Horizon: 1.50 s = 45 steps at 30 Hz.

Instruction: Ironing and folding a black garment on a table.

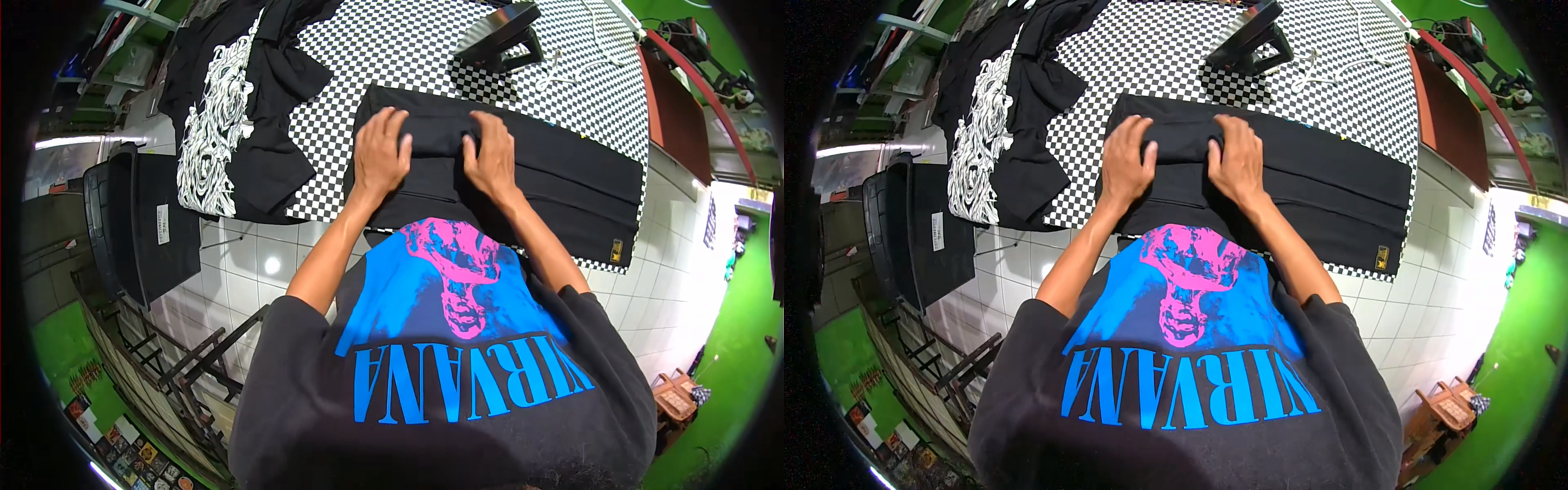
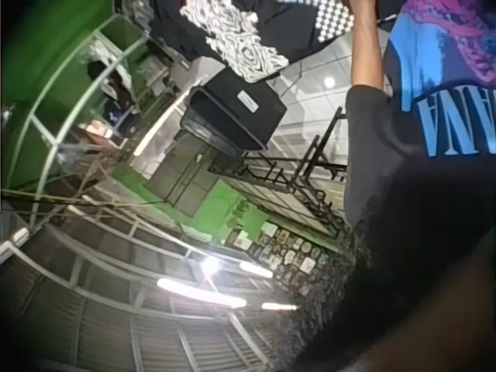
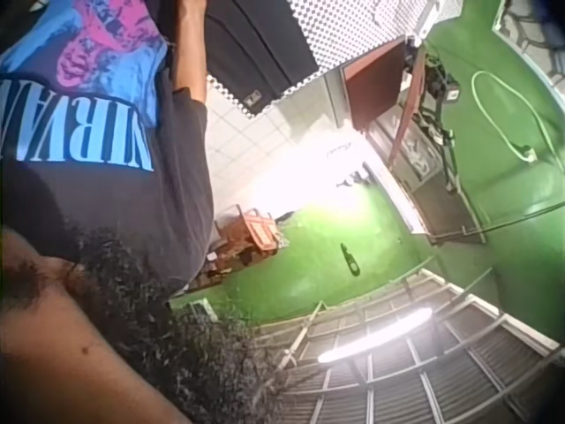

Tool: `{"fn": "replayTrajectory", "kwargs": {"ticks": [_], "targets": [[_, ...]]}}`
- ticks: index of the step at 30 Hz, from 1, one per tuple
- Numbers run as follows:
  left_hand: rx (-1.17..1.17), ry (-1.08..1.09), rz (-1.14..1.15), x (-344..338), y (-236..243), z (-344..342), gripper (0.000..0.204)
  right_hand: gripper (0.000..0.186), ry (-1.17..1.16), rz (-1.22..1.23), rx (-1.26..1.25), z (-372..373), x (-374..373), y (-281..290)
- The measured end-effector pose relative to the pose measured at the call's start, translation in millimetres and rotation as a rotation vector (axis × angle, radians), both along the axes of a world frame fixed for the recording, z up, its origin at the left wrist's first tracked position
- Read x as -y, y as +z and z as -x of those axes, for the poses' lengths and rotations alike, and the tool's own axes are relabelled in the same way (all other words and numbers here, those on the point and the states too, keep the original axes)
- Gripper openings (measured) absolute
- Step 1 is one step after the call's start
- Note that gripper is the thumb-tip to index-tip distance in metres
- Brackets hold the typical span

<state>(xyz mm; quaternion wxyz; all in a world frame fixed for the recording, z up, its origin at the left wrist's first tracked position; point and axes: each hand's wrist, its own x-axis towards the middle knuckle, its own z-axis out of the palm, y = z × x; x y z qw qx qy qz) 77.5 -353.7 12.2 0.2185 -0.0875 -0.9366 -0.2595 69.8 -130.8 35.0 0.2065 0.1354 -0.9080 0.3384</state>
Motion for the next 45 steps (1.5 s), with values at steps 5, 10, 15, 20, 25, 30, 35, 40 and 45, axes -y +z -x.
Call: {"fn": "replayTrajectory", "kwargs": {"ticks": [5, 10, 15, 20, 25, 30, 35, 40, 45], "targets": [[0.239, -0.152, 0.215, 13, -17, -20, 0.057, 0.038, 0.232, -0.270, 0.026, -17, -25, -28], [0.326, -0.176, 0.313, 21, -15, -20, 0.060, 0.038, 0.306, -0.393, 0.022, -16, -48, -25], [0.297, -0.145, 0.300, 10, -4, -18, 0.062, 0.045, 0.285, -0.410, 0.063, -20, -38, -5], [0.260, -0.159, 0.224, -12, -12, -5, 0.065, 0.052, 0.251, -0.440, 0.105, -11, 1, -22], [0.300, -0.140, 0.185, -8, -22, -1, 0.067, 0.052, 0.289, -0.486, 0.178, -10, -11, -26], [0.293, -0.080, 0.162, -12, -9, 2, 0.067, 0.056, 0.176, -0.171, 0.236, 18, -50, -34], [0.276, -0.103, 0.169, -31, -9, 27, 0.066, 0.047, -0.242, 0.436, 0.293, 79, -62, -26], [0.269, -0.077, 0.088, -44, 8, 45, 0.062, 0.038, -0.260, 0.726, 0.157, 144, -73, -39], [0.267, 0.072, -0.025, -5, 12, 15, 0.056, 0.034, -0.046, 0.536, 0.175, 153, -79, -23]]}}
